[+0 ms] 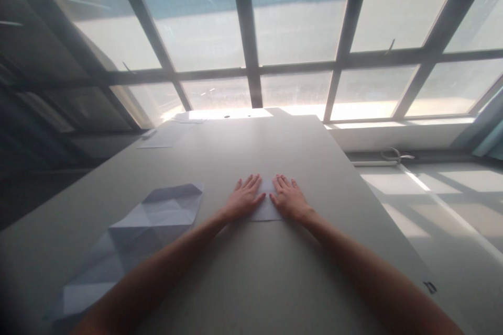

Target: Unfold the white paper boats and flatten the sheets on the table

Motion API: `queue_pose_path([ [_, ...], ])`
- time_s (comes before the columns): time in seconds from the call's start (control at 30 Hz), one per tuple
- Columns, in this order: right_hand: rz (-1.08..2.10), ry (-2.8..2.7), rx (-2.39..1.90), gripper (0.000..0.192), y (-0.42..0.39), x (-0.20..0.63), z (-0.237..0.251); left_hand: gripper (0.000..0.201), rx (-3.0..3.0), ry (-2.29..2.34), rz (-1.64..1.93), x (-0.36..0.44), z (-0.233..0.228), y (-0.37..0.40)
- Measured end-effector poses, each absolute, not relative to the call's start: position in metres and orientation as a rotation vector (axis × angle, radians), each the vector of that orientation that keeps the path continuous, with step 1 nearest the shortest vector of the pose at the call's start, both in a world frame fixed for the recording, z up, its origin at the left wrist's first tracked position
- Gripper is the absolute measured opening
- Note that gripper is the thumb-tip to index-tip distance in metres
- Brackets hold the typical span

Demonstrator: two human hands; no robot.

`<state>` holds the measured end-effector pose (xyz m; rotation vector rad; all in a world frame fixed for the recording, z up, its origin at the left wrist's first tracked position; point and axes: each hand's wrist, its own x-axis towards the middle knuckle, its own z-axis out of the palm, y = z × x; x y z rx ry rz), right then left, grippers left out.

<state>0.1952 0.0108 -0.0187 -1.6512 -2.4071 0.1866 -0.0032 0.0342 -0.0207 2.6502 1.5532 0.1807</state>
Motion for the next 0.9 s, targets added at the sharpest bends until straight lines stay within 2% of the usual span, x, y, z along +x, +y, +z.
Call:
queue_pose_path([
  [0.2, 0.151, -2.357, -1.705, 0.067, 0.010, 0.195, -0.022, 0.075, 2.541, 1.818, 0.236, -0.006, -0.025, 0.035],
  [0.33, 0.134, -2.347, -1.707, 0.067, 0.011, 0.196, -0.025, 0.067, 2.563, 1.902, 0.355, -0.007, -0.021, 0.034],
  [0.53, 0.117, -2.341, -1.695, 0.067, 0.012, 0.197, -0.028, 0.045, 2.885, 1.348, 0.515, -0.003, -0.010, 0.031],
  [0.67, 0.128, -2.388, -1.648, 0.066, 0.012, 0.199, -0.027, 0.054, 2.859, 1.102, 0.351, 0.001, -0.012, 0.031],
  [0.9, 0.156, -2.521, -1.459, 0.064, 0.011, 0.199, -0.022, 0.064, 2.812, 1.129, 0.224, 0.001, -0.008, 0.026],
])
